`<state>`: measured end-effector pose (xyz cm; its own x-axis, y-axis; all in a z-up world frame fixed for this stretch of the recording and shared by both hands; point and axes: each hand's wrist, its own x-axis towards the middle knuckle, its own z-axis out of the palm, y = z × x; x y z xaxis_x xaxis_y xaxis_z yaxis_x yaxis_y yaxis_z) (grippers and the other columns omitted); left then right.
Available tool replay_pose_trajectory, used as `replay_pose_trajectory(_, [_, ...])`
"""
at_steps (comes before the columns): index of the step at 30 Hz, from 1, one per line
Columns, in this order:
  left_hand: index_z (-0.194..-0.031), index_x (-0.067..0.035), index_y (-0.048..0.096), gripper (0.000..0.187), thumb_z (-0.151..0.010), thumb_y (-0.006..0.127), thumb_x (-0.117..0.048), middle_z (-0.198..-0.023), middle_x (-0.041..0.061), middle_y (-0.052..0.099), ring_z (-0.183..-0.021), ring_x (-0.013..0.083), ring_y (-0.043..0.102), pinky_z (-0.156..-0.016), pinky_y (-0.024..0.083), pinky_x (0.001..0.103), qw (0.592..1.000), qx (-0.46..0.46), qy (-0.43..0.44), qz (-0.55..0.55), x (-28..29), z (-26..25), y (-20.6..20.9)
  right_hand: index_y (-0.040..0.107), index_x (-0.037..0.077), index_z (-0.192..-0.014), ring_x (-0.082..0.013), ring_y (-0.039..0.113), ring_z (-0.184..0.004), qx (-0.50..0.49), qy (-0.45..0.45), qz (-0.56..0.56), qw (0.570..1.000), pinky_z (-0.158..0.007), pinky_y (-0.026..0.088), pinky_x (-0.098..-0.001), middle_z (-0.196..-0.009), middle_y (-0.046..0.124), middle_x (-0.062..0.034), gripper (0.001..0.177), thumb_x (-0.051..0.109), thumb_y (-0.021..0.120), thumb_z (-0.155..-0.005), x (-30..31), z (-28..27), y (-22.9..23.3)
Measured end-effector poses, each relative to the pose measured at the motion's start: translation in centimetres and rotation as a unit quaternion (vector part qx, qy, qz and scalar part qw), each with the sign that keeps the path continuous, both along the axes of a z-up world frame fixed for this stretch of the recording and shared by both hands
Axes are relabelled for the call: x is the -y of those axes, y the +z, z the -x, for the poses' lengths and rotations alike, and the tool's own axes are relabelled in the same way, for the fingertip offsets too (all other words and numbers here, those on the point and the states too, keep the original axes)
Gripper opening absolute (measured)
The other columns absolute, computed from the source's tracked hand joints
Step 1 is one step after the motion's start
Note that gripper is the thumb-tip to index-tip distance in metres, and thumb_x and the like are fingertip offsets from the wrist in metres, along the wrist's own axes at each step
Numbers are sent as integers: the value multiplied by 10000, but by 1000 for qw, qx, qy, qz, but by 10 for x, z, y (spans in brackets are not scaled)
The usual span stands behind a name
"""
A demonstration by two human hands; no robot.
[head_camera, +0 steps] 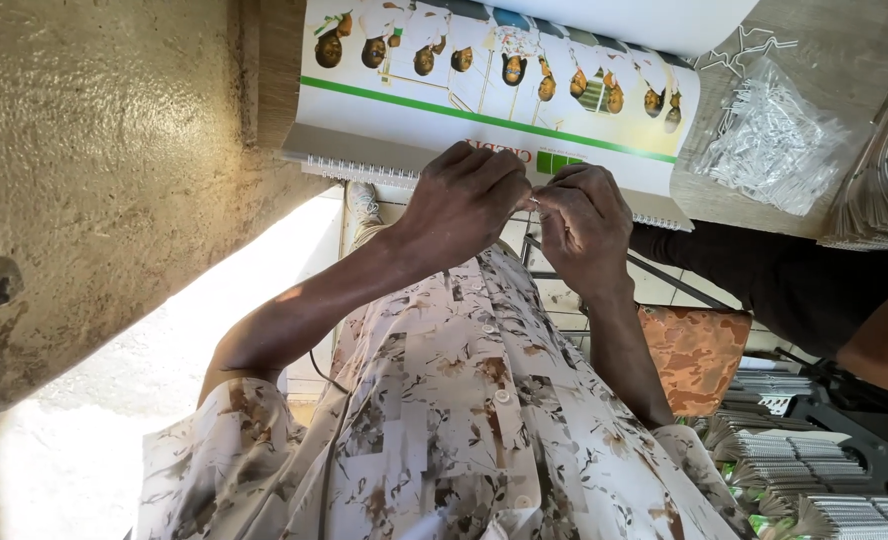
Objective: The person inserts metal spiral rings into the pre-punched holes of calendar pages to bind them. They then flip the completed calendar over and place it on a stack of finished calendars.
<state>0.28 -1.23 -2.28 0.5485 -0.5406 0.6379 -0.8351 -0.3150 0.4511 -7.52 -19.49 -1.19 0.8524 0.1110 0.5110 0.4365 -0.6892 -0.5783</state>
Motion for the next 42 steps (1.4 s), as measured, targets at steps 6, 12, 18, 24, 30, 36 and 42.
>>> replay_pose_trajectory(6, [-916, -120, 622, 103, -958, 709, -157, -736, 4, 549, -650, 248, 663, -632, 559, 355, 992, -108, -54, 46, 6, 4, 13, 702, 18, -930, -371, 656, -798, 18, 12, 29, 999, -694, 533, -473, -840, 522, -100, 121, -99, 698, -960, 2, -4, -4])
replay_pose_trajectory(12, [-995, -170, 646, 122, -981, 677, -53, -771, -17, 529, -678, 196, 659, -737, 570, 334, 995, 52, 9, -83, -18, -9, 28, 750, 59, -963, -329, 677, -765, 13, 27, 32, 999, -685, 563, -454, -823, 545, -68, 126, -61, 746, -929, 19, -12, 36])
replay_pose_trajectory(18, [-720, -108, 675, 232, -920, 736, -8, -643, 44, 581, -666, 227, 685, -819, 570, 345, 984, 117, -49, -122, -25, -33, 52, 703, -54, -854, -349, 657, -763, 26, -108, -102, 989, -781, 552, -456, -798, 673, -177, 204, 5, 791, -1028, 153, -19, 32])
replay_pose_trajectory(24, [-1043, -191, 771, 155, -1140, 658, -144, -796, 33, 760, -632, 186, 709, -968, 610, 476, 955, 154, 59, -247, 8, -96, 120, 781, -54, -1060, -344, 757, -915, 34, -119, 53, 991, -622, 670, -379, -1052, 776, -267, 209, -236, 723, -975, 345, -121, -120])
replay_pose_trajectory(30, [-1074, -1, 694, 108, -1098, 590, -11, -876, 118, 657, -705, 267, 577, -637, 475, 425, 991, 119, 44, -34, 45, -79, 134, 847, 188, -1064, -305, 574, -987, -200, -231, 232, 923, -522, 555, -470, -1120, 667, -101, 221, 51, 737, -930, 398, -188, -193])
replay_pose_trajectory(36, [-1202, -130, 573, 635, -706, 943, -273, -1391, 78, 513, -1287, 296, 504, -1111, 436, 433, 965, 20, -60, -253, 2, -39, 34, 680, -28, -1114, -354, 483, -1085, -164, -176, 486, 840, -980, 417, -466, -1135, 603, -192, 424, 348, 492, -1167, 394, -174, -185])
replay_pose_trajectory(42, [-1258, -83, 630, 509, -774, 645, 74, -1621, 141, 459, -1494, 333, 420, -1239, 348, 494, 933, 35, -60, -352, -30, -15, -6, 521, 38, -878, -333, 525, -697, 0, -227, 228, 947, -589, 320, -503, -783, 559, -162, 216, -21, 433, -1066, 346, -114, -116])
